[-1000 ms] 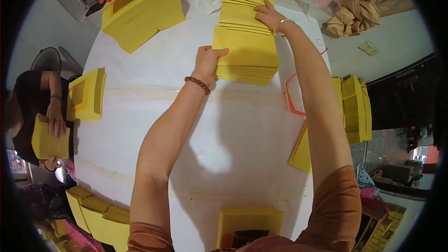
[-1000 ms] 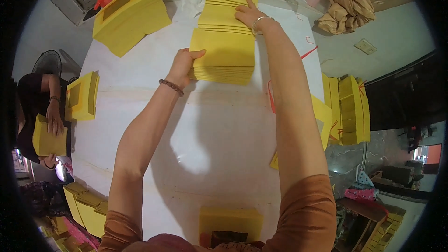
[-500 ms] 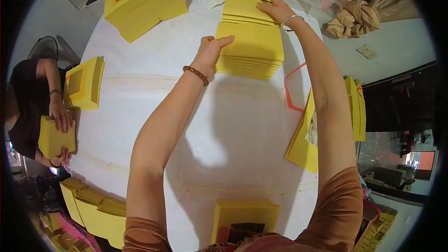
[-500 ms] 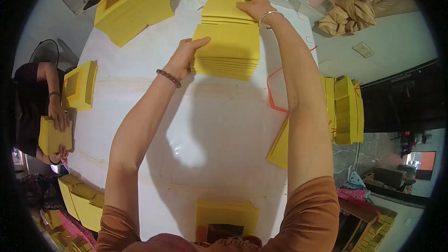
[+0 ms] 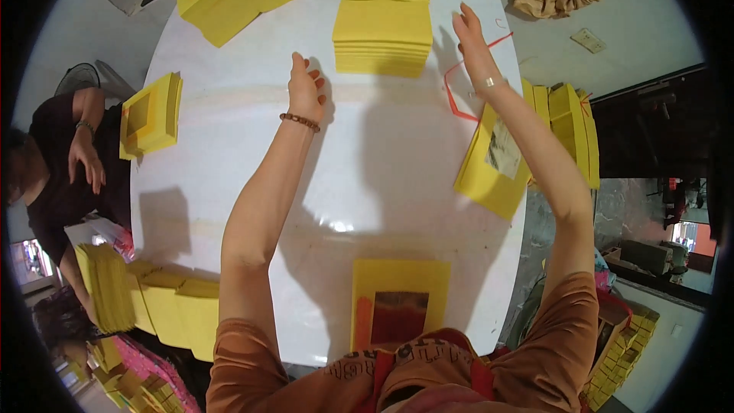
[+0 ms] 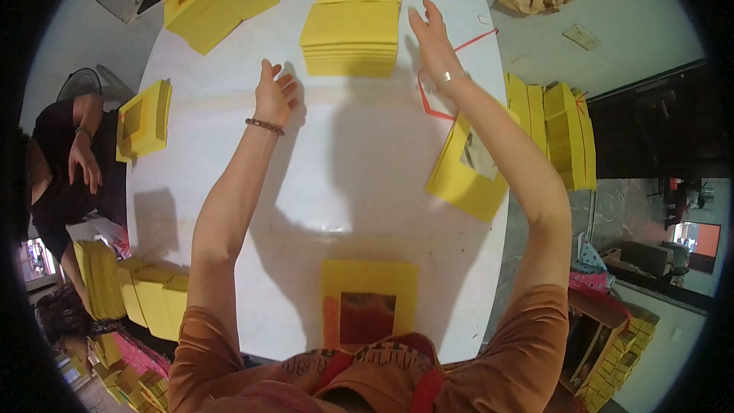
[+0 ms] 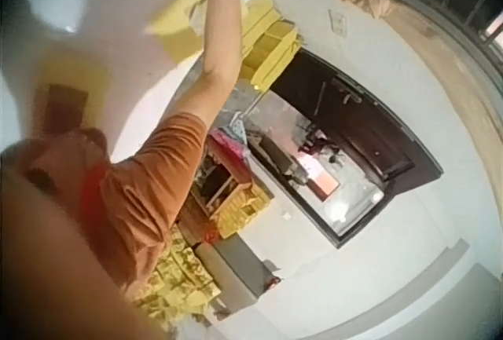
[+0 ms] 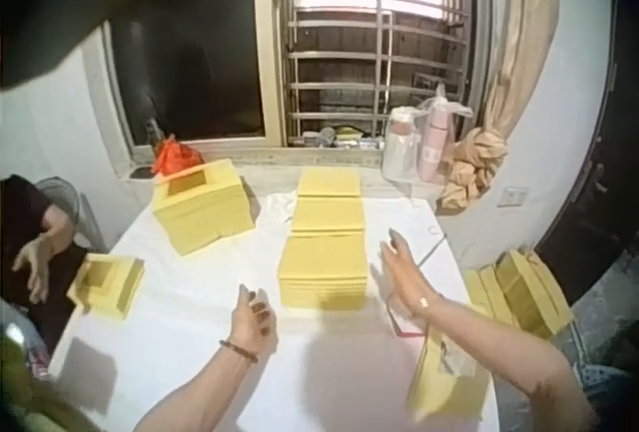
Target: Folding and stacking sheets of yellow paper with silver foil centers, commonly known as joss paper.
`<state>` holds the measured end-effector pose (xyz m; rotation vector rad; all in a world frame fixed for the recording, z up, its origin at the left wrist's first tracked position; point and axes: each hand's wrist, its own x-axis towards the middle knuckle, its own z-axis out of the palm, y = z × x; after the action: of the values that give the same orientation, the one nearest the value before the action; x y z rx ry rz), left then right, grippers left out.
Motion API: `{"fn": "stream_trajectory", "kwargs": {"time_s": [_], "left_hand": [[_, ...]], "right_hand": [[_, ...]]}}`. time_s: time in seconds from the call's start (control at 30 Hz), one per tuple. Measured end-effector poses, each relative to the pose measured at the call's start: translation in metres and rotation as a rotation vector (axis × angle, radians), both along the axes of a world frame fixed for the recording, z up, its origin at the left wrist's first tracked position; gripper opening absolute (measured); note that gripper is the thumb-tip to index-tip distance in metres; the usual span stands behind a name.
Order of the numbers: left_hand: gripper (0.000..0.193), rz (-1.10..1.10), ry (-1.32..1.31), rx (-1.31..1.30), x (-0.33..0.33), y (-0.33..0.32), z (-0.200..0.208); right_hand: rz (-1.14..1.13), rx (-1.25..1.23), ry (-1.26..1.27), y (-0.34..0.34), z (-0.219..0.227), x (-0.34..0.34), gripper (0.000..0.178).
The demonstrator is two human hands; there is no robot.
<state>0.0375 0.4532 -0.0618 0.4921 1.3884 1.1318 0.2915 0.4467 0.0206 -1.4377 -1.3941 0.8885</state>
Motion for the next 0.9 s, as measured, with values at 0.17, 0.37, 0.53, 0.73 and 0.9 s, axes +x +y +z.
{"fn": "stream_trajectory", "kwargs": {"time_s": [0.17, 0.37, 0.53, 0.73, 0.9], "left_hand": [[0.047, -0.092, -0.176, 0.085, -0.026, -0.115, -0.012], [0.062, -0.314, -0.104, 0.258, -0.048, -0.318, 0.016], [0.067, -0.329, -0.227, 0.079, -0.04, -0.43, -0.019], [0.061, -0.428, -0.002, 0.232, -0.014, -0.437, -0.004], [0.058, -0.464, 0.112, 0.363, 0.002, -0.425, 0.002]], "right_hand": [[0.312, -0.375, 0.212, -0.157, -0.027, 0.02, 0.048], [-0.017, -0.424, 0.547, -0.323, -0.069, 0.037, 0.049], [-0.123, -0.536, 0.862, -0.436, -0.115, -0.007, 0.052], [0.001, -0.343, 1.005, -0.439, -0.076, -0.058, 0.059], [0.089, -0.232, 0.945, -0.429, -0.103, -0.049, 0.058]]}}
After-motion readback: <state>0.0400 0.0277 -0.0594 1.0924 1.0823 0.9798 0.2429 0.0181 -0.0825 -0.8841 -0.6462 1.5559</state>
